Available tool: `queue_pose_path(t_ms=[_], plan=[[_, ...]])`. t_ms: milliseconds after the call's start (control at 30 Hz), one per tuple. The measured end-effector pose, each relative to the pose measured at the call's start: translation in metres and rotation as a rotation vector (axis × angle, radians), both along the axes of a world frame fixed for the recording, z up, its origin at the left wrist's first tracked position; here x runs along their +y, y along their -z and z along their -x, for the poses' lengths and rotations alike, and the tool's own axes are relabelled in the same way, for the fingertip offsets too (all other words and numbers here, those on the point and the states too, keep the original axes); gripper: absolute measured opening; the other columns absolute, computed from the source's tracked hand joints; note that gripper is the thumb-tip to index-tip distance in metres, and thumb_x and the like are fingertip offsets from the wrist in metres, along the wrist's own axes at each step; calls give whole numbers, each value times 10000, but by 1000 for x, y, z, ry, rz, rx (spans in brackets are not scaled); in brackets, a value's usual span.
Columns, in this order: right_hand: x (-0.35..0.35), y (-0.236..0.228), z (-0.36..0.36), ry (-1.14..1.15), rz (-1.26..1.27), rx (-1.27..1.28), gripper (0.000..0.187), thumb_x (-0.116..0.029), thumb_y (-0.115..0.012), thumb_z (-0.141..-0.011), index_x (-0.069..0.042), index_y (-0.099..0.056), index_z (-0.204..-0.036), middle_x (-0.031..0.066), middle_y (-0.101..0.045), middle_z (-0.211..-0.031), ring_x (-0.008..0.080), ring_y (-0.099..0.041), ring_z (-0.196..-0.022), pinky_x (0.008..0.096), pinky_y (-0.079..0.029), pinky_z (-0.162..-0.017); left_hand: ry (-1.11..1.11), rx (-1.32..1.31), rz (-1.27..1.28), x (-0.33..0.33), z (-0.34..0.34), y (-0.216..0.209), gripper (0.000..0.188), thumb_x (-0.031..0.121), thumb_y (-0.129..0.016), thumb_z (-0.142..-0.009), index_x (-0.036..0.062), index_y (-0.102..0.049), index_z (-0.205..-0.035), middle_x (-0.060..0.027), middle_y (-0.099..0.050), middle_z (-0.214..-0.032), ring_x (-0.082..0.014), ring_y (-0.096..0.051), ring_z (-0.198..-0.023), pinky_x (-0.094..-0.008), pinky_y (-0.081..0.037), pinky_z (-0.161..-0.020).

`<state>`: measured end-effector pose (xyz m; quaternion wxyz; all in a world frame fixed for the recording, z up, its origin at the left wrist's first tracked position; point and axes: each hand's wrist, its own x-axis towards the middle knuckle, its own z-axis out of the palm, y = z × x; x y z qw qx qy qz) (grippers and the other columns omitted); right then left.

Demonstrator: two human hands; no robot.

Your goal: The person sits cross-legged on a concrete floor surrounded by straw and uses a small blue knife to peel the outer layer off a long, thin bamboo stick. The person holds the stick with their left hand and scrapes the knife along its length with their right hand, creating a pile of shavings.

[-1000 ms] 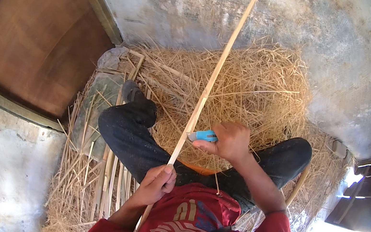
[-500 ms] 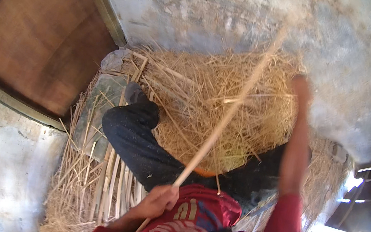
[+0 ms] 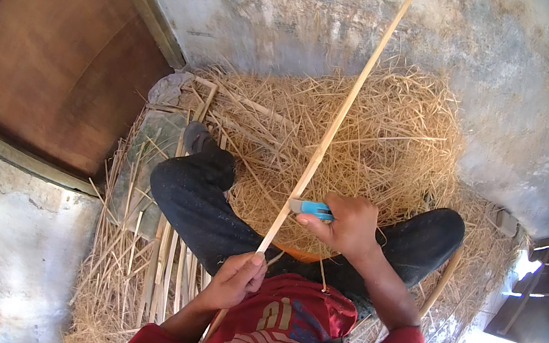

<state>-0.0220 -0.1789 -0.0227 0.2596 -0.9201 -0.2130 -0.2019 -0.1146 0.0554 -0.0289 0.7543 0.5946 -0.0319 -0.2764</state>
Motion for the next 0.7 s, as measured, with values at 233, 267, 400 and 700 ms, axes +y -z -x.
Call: queue_pose_path(t_ms=[233,267,400,700], plan=[[-3,3,-26,20,112,-138,614,-666,-625,-710,-111,-441,-522,59,-444,-451,246,-496,-388,371,-393,-399,-55,-225,-267,-10,11,-11,328,248,-350,-1017,46,-420,-768,26,-377,-586,-64,-337,-515,-239,-300,-476],[-8,6,-35,55,97,-153,622,-674,-620,-708,-111,-439,-518,58,-444,-449,244,-494,-386,369,-393,-398,-45,-217,-290,-12,12,-12,345,276,-349,-1016,51,-420,-763,27,-379,-593,-62,-338,-524,-235,-294,-479],[-23,20,-63,70,117,-275,639,-698,-596,-708,-106,-452,-518,56,-451,-452,242,-490,-381,372,-398,-403,-31,-175,-311,-12,13,-13,380,332,-349,-1012,69,-419,-747,31,-383,-608,-60,-342,-543,-229,-289,-489],[-114,8,-97,580,-244,65,727,-682,-396,-858,-17,-643,-699,160,-571,-578,292,-582,-549,422,-451,-526,-34,26,-149,12,47,12,365,302,-329,-1015,79,-440,-747,12,-406,-619,-68,-364,-534,-221,-300,-474]])
